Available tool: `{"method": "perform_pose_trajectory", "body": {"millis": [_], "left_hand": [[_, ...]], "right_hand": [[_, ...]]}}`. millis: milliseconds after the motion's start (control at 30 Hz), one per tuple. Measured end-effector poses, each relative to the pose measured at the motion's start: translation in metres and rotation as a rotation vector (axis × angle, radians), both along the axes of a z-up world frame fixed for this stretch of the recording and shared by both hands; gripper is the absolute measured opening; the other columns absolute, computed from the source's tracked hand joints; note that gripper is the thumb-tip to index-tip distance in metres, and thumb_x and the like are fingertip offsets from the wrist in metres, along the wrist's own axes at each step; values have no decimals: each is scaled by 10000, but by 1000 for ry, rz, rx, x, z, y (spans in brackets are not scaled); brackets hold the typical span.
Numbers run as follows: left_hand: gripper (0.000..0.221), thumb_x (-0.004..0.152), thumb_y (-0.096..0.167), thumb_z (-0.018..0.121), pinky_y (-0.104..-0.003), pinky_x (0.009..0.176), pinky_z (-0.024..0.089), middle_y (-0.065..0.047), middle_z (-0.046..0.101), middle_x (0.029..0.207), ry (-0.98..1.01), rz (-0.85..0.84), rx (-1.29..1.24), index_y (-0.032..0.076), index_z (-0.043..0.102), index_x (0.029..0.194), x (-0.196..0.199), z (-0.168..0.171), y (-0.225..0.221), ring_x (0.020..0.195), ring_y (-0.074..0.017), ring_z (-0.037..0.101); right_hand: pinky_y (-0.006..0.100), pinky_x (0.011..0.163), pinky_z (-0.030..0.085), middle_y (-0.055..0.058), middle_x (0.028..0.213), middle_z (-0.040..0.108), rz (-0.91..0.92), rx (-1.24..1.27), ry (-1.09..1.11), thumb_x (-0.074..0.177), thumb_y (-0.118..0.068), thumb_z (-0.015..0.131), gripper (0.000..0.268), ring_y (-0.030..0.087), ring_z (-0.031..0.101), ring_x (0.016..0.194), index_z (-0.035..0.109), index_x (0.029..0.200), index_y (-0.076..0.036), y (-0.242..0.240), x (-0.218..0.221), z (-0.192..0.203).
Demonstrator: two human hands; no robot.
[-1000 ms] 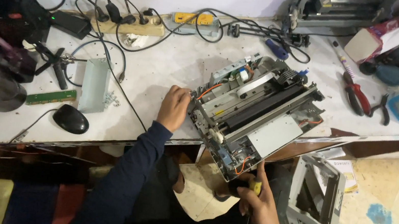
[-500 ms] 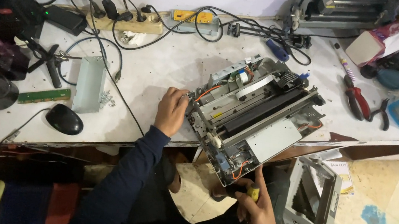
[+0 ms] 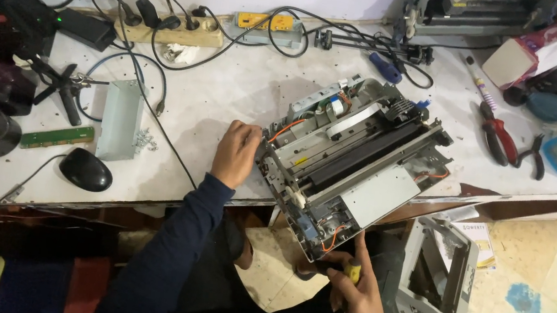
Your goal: Disassembling a printer mechanism by unscrewing internal components and disconnecting wiring harnesses.
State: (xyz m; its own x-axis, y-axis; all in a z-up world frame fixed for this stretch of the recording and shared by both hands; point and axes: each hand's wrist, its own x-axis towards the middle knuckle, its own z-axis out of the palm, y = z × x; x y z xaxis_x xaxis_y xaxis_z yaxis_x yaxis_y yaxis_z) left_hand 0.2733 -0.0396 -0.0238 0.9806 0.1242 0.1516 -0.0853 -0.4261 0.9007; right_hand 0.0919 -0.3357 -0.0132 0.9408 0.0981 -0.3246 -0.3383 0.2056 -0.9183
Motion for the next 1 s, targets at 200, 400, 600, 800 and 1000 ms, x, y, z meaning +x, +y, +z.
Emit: {"method": "perform_pose_trajectory", "body": {"millis": [200,400,600,800,1000], "left_hand": [[344,1051,317,464,-352,786,371,-38,425,897,9,5,-24,85,571,819,1,0,-1,782,-208,474],[366,1047,316,453,-343,815,402,-56,477,911,32,3,-28,72,549,791,0,6,-1,833,-205,509],[336,1040,281,443,-356,814,414,-69,507,876,-33,-25,4,56,557,818,4,-5,2,887,-222,519],[365,1055,293,448,-366,844,429,-81,528,966,-36,-30,-24,20,661,939,3,-10,4,906,-240,556],[436,1046,276,432,-343,897,453,-103,559,1034,-29,-35,-40,-27,702,1206,4,-13,7,977,-249,602]], "right_hand": [[303,314,477,231,1165,692,61,-16,-56,874,-17,593,990,233,529,379,12,1655,-201,-2,2,0],[323,344,489,239,1195,697,69,-81,33,870,-16,614,1048,259,536,396,-34,1651,-276,5,2,14],[346,373,493,211,1163,678,79,-76,20,889,-19,599,1039,263,517,402,-57,1652,-276,5,1,12],[342,365,508,224,1149,668,79,-108,30,879,-8,596,1052,267,522,399,-60,1651,-290,6,1,12],[346,388,532,216,1152,687,99,-152,31,888,-17,594,1037,263,539,427,-52,1651,-294,7,3,16]]}}
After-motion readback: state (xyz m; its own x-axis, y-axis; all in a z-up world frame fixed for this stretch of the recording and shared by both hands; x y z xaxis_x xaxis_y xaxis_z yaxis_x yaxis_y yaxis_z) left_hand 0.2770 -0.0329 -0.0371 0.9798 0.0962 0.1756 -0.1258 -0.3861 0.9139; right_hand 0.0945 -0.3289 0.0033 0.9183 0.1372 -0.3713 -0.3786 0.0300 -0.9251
